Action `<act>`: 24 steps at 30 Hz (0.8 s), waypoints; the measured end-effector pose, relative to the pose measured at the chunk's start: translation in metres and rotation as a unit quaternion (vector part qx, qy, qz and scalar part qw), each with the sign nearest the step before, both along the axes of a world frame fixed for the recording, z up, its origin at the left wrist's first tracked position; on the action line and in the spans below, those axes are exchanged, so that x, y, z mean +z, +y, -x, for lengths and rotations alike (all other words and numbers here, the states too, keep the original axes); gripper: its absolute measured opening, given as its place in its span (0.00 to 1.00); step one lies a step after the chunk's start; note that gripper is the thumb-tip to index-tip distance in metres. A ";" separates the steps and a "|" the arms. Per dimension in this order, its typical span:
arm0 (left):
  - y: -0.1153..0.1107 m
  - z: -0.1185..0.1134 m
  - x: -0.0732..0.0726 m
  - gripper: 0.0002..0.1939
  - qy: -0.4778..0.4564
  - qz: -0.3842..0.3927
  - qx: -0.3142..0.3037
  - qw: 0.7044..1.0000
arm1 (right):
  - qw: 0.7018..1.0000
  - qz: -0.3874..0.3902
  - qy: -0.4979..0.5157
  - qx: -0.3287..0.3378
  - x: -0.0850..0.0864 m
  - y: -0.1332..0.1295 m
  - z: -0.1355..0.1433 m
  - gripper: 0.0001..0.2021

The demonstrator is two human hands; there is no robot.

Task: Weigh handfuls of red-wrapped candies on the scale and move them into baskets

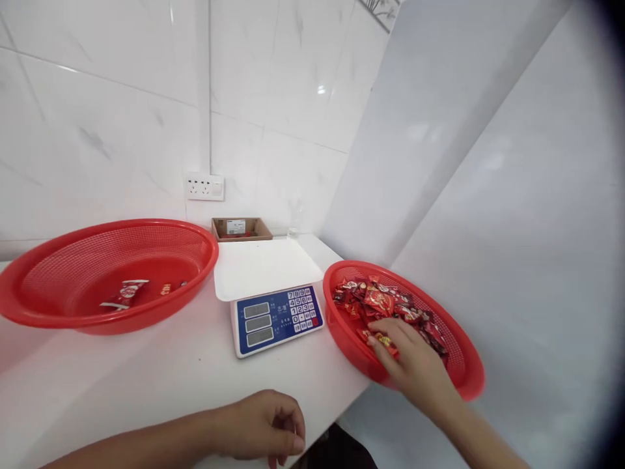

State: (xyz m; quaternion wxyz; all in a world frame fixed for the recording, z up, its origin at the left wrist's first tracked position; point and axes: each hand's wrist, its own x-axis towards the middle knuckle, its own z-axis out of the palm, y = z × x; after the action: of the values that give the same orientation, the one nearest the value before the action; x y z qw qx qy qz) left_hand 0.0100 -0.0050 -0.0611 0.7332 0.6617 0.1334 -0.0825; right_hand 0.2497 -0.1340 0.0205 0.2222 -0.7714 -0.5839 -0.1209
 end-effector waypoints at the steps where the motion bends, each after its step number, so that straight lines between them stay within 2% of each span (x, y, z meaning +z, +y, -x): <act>1: 0.005 0.001 -0.001 0.14 -0.014 0.035 0.011 0.999 | 0.998 0.054 0.019 -0.038 0.004 -0.002 -0.015 0.14; 3: 0.013 0.003 -0.002 0.16 -0.039 0.093 0.035 0.994 | 0.971 0.209 0.079 -0.083 0.008 -0.003 -0.041 0.22; 5: 0.019 0.006 -0.003 0.16 -0.052 0.136 0.050 0.988 | 0.923 0.345 0.138 -0.103 0.007 -0.001 -0.058 0.32; 7: 0.021 0.007 -0.003 0.16 -0.060 0.156 0.046 0.985 | 0.890 0.409 0.173 -0.109 0.003 0.004 -0.067 0.38; 8: 0.021 0.008 -0.003 0.17 -0.062 0.158 0.041 0.985 | 0.885 0.414 0.182 -0.112 0.001 0.008 -0.069 0.40; 11: 0.019 0.007 -0.003 0.17 -0.068 0.153 0.029 0.985 | 0.893 0.392 0.184 -0.127 -0.004 0.018 -0.067 0.40; 14: 0.019 0.007 -0.004 0.18 -0.067 0.154 0.024 0.985 | 0.913 0.340 0.172 -0.147 -0.005 0.024 -0.061 0.35; 19: 0.020 0.006 -0.006 0.19 -0.072 0.148 0.017 0.986 | 0.942 0.215 0.211 -0.148 0.001 0.039 -0.055 0.10; 20: 0.020 0.005 -0.007 0.19 -0.074 0.147 0.018 0.986 | 0.946 0.192 0.214 -0.148 0.004 0.043 -0.055 0.09; 24: 0.020 0.005 -0.009 0.19 -0.078 0.143 0.019 0.986 | 0.960 0.142 0.188 -0.149 0.021 0.060 -0.058 0.14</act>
State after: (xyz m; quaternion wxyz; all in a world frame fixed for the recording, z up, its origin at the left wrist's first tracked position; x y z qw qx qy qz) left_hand 0.0053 0.0147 -0.0702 0.8298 0.5518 0.0753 -0.0354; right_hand 0.3081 -0.0740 0.0419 0.1953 -0.8821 -0.4214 0.0789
